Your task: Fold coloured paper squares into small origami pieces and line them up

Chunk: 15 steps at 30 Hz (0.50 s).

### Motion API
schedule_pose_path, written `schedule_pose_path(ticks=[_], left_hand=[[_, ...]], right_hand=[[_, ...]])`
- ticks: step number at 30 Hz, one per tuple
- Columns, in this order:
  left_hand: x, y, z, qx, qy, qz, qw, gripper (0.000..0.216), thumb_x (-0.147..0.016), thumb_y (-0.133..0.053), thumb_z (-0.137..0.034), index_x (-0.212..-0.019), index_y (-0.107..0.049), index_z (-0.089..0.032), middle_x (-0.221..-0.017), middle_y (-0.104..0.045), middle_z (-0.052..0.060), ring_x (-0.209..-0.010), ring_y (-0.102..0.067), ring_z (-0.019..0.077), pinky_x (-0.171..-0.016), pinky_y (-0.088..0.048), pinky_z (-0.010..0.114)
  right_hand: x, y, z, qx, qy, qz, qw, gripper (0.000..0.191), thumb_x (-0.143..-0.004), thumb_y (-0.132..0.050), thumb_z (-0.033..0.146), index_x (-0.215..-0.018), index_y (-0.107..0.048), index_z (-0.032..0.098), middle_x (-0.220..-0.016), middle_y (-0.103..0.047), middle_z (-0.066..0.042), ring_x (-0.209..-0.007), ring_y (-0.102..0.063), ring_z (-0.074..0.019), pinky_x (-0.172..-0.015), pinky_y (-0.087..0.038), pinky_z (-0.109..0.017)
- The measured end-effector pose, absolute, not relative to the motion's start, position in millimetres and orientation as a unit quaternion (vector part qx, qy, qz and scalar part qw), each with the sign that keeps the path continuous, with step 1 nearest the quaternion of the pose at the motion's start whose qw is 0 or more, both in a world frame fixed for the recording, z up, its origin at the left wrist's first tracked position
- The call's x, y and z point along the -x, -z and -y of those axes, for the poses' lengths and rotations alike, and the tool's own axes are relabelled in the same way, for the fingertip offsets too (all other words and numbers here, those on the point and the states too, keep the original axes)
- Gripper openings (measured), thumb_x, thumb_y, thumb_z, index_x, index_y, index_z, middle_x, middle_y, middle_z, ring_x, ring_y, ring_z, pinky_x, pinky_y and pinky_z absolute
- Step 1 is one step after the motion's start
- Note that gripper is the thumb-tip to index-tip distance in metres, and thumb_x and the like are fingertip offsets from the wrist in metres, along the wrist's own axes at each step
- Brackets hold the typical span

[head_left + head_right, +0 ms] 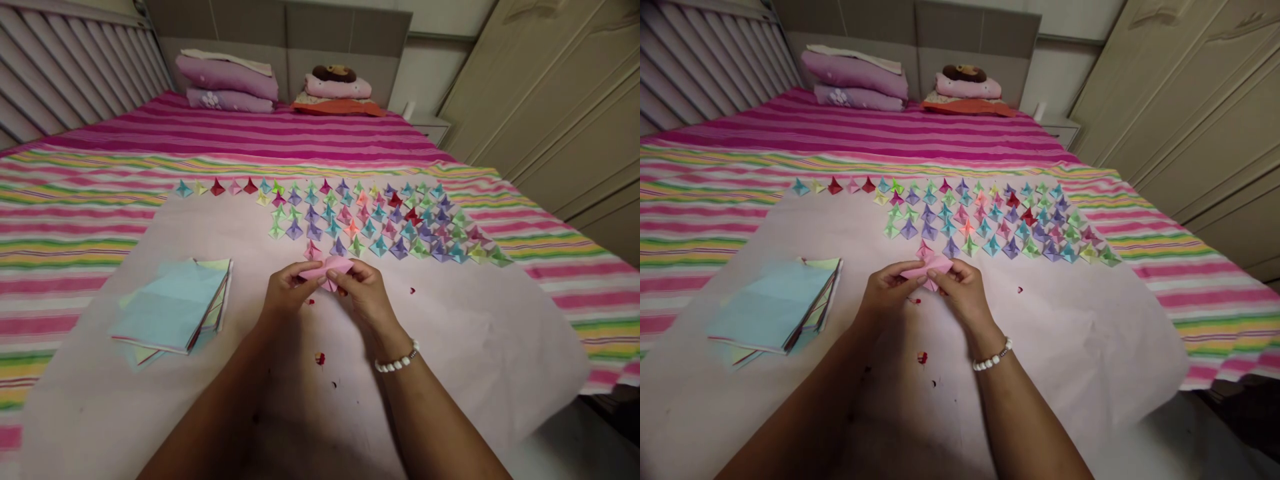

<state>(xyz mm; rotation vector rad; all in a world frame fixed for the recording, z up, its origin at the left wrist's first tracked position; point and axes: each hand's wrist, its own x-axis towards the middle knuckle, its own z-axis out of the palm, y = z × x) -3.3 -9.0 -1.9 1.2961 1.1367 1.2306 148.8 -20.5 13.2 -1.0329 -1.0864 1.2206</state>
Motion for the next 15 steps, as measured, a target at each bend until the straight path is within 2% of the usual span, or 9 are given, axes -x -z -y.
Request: schedule_pose_path(ticks=[5, 9, 13, 15], left_hand=[[4.6, 3.8, 5.6, -0.593, -0.554, -0.427, 0.398, 0.016, -0.069, -0.076, -0.033, -0.079, -0.076, -0.021, -0.083, -0.064, 0.004, -0.08, -0.061, 0.015, -0.07, -0.049, 0.025], [5.0, 3.4, 5.3, -0.593, -0.551, -0.407, 0.423, 0.014, -0.07, -0.075, -0.032, -0.076, -0.074, -0.02, -0.1, -0.065, 0.006, -0.1, -0.06, 0.0189, -0.087, -0.047, 0.029], [3.4, -0.5, 9.9, -0.559, -0.503, -0.4, 0.523, 0.02, -0.073, -0.072, -0.037, -0.079, -0.071, -0.018, -0.079, -0.067, 0.003, -0.075, -0.06, 0.0148, -0.071, -0.048, 0.027], [2.3, -3.2, 12.4, -0.551, -0.485, -0.409, 0.542, 0.022, -0.073, -0.072, -0.039, -0.08, -0.071, -0.018, -0.074, -0.067, 0.001, -0.068, -0.058, 0.013, -0.064, -0.046, 0.024]], right_hand=[[-148.0, -13.6, 20.5, 0.437, -0.522, 0.463, 0.567, 0.024, -0.063, -0.08, 0.037, -0.066, -0.066, 0.017, -0.053, -0.054, 0.004, -0.048, -0.042, -0.0092, -0.047, -0.032, -0.023], [-148.1, -11.9, 19.1, 0.434, -0.519, 0.455, 0.58, 0.026, -0.06, -0.082, 0.036, -0.067, -0.065, 0.018, -0.049, -0.049, 0.007, -0.045, -0.038, -0.0079, -0.045, -0.03, -0.022], [-149.4, -10.2, 17.4, 0.429, -0.512, 0.427, 0.609, 0.042, -0.054, -0.085, 0.029, -0.091, -0.067, 0.023, -0.058, -0.052, 0.007, -0.052, -0.043, -0.0097, -0.051, -0.038, -0.024], [-149.7, -10.9, 17.5, 0.422, -0.523, 0.425, 0.606, 0.04, -0.054, -0.085, 0.028, -0.091, -0.069, 0.024, -0.065, -0.056, 0.005, -0.057, -0.048, -0.0115, -0.055, -0.041, -0.025]])
